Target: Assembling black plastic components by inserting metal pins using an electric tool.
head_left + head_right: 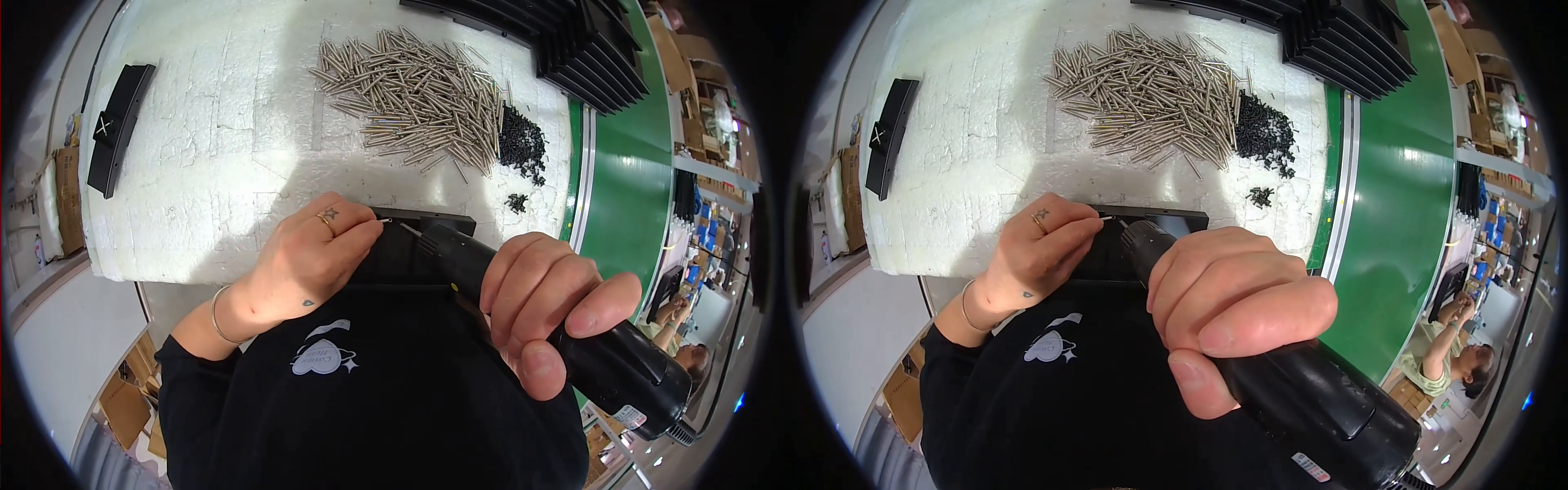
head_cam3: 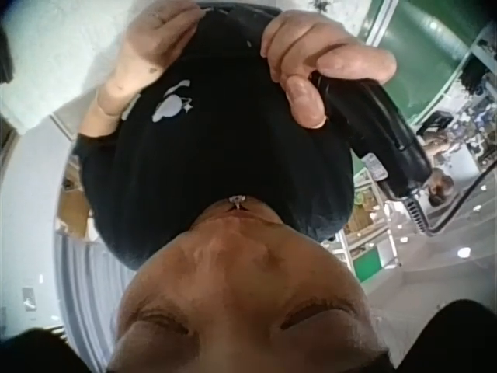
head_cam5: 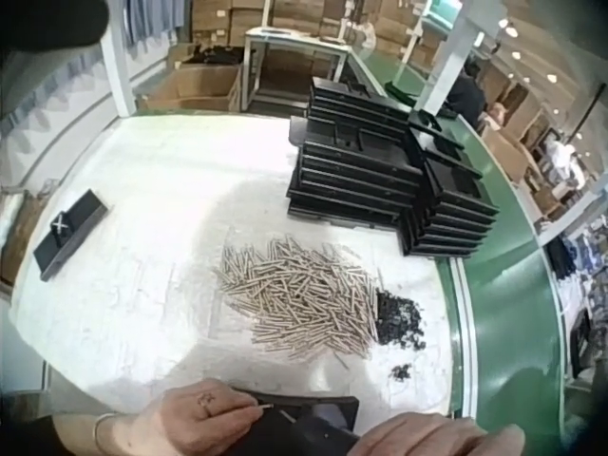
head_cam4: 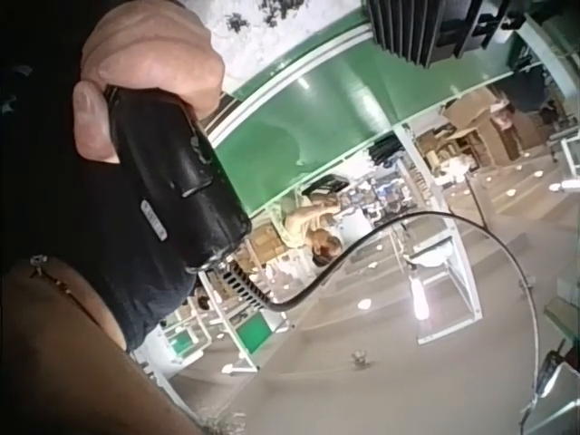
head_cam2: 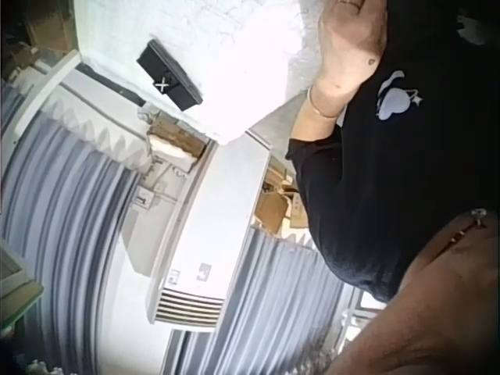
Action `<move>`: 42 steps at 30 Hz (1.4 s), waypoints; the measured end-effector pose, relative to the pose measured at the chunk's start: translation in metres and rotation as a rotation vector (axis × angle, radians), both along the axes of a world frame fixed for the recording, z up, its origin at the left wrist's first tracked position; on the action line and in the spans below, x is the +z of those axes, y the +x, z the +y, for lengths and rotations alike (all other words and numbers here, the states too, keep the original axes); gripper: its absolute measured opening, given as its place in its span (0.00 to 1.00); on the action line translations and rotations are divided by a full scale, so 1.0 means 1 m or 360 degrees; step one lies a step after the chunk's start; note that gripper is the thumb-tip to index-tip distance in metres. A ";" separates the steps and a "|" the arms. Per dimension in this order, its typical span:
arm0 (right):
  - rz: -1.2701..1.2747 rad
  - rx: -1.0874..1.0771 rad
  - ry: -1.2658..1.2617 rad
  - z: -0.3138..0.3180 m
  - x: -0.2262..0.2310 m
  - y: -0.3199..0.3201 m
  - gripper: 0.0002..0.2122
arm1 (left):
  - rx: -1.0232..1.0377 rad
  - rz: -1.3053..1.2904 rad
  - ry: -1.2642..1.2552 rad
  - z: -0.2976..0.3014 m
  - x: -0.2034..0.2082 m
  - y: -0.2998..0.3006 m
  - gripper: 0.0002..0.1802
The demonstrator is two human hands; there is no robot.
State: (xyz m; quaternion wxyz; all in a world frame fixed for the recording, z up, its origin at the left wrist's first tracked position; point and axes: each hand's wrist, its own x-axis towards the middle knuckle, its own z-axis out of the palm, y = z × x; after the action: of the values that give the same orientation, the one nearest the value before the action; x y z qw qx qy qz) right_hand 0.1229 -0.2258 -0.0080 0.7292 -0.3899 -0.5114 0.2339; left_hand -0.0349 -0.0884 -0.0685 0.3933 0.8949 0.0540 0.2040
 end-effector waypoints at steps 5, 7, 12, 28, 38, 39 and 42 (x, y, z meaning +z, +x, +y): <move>0.0203 0.0072 -0.0053 0.000 0.002 -0.002 0.15 | 0.0014 0.0022 -0.0017 -0.001 -0.002 0.000 0.11; 0.0192 0.0080 -0.0071 0.001 0.001 -0.002 0.15 | 0.0021 0.0019 -0.0016 -0.002 -0.003 0.001 0.11; 0.0205 0.0088 -0.0051 0.005 -0.001 -0.005 0.15 | 0.0022 0.0037 -0.0017 -0.001 -0.003 -0.001 0.15; 0.0109 0.0141 -0.0031 0.010 0.002 -0.007 0.15 | 0.0064 -0.0024 -0.0016 -0.005 -0.004 -0.001 0.09; 0.0108 0.0117 0.0011 0.010 0.000 -0.006 0.14 | 0.0127 -0.0015 -0.0003 -0.006 -0.009 -0.003 0.12; 0.0127 0.0107 0.0040 0.009 0.000 -0.004 0.14 | 0.0134 -0.0014 0.0000 -0.007 -0.007 -0.004 0.12; 0.0080 0.0088 0.0091 0.008 0.005 0.001 0.15 | 0.0161 0.0067 -0.0065 -0.004 -0.002 -0.005 0.14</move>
State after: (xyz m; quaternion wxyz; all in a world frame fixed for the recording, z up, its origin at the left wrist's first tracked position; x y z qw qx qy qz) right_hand 0.1241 -0.2177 -0.0026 0.7458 -0.3486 -0.5101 0.2490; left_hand -0.0394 -0.0927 -0.0707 0.3994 0.8869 0.1115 0.2036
